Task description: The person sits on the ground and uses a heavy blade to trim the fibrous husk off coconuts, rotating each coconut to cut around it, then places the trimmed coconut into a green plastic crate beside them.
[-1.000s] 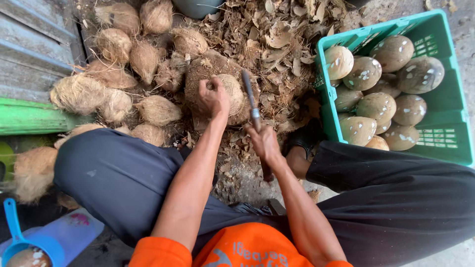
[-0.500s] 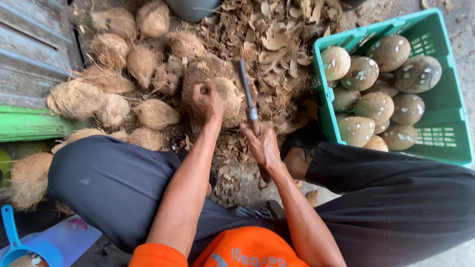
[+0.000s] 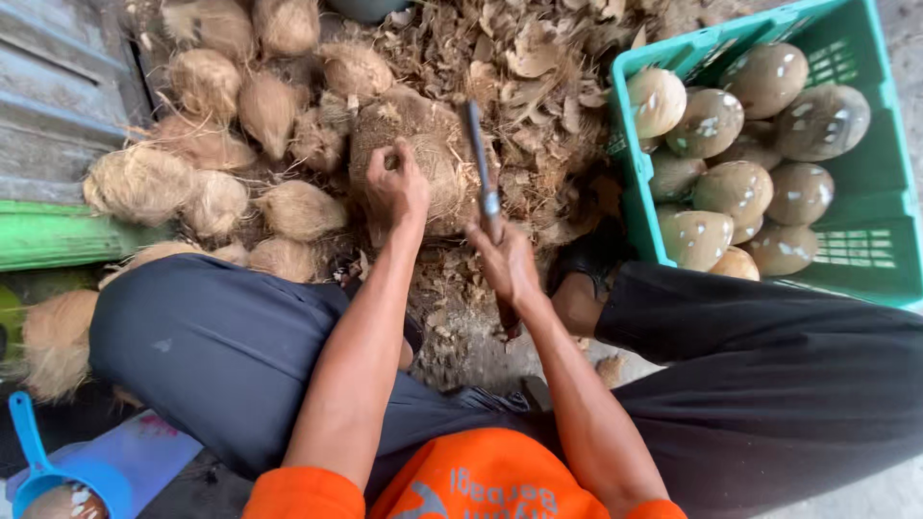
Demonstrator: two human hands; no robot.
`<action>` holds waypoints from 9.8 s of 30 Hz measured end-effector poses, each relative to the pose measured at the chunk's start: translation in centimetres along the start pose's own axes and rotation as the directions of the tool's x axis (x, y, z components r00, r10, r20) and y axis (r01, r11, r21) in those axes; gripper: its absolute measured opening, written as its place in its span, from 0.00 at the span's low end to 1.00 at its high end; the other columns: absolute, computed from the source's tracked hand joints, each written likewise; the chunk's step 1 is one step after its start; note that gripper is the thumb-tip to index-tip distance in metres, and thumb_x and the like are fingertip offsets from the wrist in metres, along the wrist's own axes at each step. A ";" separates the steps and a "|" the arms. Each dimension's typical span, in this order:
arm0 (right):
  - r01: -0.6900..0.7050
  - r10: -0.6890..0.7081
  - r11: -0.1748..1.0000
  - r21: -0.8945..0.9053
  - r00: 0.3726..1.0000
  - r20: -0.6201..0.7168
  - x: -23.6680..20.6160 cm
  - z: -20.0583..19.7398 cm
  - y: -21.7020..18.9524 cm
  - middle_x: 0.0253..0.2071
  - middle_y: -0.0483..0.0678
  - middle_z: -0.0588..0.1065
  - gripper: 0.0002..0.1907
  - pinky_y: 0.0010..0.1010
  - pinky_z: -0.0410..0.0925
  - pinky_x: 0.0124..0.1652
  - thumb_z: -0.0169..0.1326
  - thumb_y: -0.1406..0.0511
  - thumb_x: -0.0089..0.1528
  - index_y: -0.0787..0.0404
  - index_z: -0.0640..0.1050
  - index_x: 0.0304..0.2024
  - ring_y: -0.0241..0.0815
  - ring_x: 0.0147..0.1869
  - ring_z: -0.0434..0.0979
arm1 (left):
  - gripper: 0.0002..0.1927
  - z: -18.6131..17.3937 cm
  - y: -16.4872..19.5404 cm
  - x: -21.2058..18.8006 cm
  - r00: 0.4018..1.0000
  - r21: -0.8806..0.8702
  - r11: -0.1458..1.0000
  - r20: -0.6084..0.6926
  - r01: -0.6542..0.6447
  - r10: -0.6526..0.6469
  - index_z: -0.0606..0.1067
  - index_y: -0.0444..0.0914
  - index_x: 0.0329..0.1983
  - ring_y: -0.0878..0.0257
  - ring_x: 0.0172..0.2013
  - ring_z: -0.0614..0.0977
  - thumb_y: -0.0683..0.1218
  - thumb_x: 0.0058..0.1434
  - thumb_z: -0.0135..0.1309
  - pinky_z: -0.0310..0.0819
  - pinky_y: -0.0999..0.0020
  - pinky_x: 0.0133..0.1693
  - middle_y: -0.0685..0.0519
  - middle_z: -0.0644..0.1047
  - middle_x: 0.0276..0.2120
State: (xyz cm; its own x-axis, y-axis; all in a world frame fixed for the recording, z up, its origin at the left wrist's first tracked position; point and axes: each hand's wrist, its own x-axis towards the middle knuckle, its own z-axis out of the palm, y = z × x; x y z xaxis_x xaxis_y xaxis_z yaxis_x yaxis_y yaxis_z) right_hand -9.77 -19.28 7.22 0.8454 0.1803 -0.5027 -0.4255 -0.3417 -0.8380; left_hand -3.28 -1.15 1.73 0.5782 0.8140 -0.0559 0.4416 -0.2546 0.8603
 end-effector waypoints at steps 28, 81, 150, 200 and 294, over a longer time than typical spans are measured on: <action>0.054 -0.058 0.993 0.101 0.997 0.043 -2.5 -0.7 -3.4 0.19 0.38 0.67 0.15 0.25 0.60 0.18 0.56 0.57 0.67 0.55 0.72 0.29 0.29 0.18 0.64 | 0.14 1.8 -0.9 0.8 0.993 0.161 0.984 0.081 0.070 -0.084 0.75 0.47 0.31 0.64 0.25 0.75 0.57 0.67 0.45 0.65 0.64 0.26 0.58 0.79 0.29; 0.015 -0.018 0.997 0.075 0.998 0.052 -1.9 -0.2 -4.5 0.16 0.40 0.67 0.19 0.26 0.60 0.16 0.55 0.55 0.66 0.56 0.70 0.24 0.28 0.15 0.63 | 0.18 0.7 -1.0 2.0 0.992 0.071 0.997 0.123 -0.033 0.024 0.79 0.48 0.34 0.61 0.37 0.78 0.61 0.66 0.44 0.68 0.58 0.42 0.56 0.79 0.35; -0.169 0.167 0.983 0.073 0.985 0.037 1.0 1.6 1.4 0.19 0.43 0.69 0.16 0.33 0.62 0.19 0.57 0.56 0.65 0.63 0.76 0.38 0.35 0.18 0.66 | 0.33 -2.5 1.8 0.9 0.934 0.071 0.975 0.279 0.213 -0.224 0.76 0.41 0.46 0.59 0.32 0.82 0.69 0.49 0.63 0.77 0.54 0.37 0.48 0.81 0.33; 0.251 -0.257 0.966 -0.064 0.961 -0.105 1.7 0.8 -0.5 0.20 0.41 0.66 0.21 0.29 0.64 0.19 0.54 0.54 0.70 0.60 0.67 0.28 0.32 0.19 0.64 | 0.18 0.0 0.5 1.9 0.993 0.120 0.987 0.035 0.107 -0.112 0.81 0.45 0.36 0.62 0.34 0.80 0.62 0.63 0.55 0.70 0.60 0.36 0.53 0.83 0.37; -0.164 0.097 0.952 0.259 0.963 0.250 3.1 1.2 3.0 0.17 0.42 0.66 0.15 0.29 0.60 0.15 0.59 0.59 0.65 0.58 0.71 0.29 0.34 0.14 0.62 | 0.14 -1.4 -1.6 4.9 0.975 -0.067 0.979 0.128 0.192 -0.182 0.76 0.44 0.26 0.65 0.27 0.74 0.57 0.60 0.58 0.66 0.62 0.34 0.57 0.75 0.23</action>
State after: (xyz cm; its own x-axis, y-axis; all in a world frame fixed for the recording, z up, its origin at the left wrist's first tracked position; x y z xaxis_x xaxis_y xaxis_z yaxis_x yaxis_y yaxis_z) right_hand -8.81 -18.63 2.90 0.6923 0.3710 -0.6190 -0.6270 -0.1153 -0.7704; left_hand -2.19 3.98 0.78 0.5712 0.7728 -0.2765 0.4976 -0.0580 0.8655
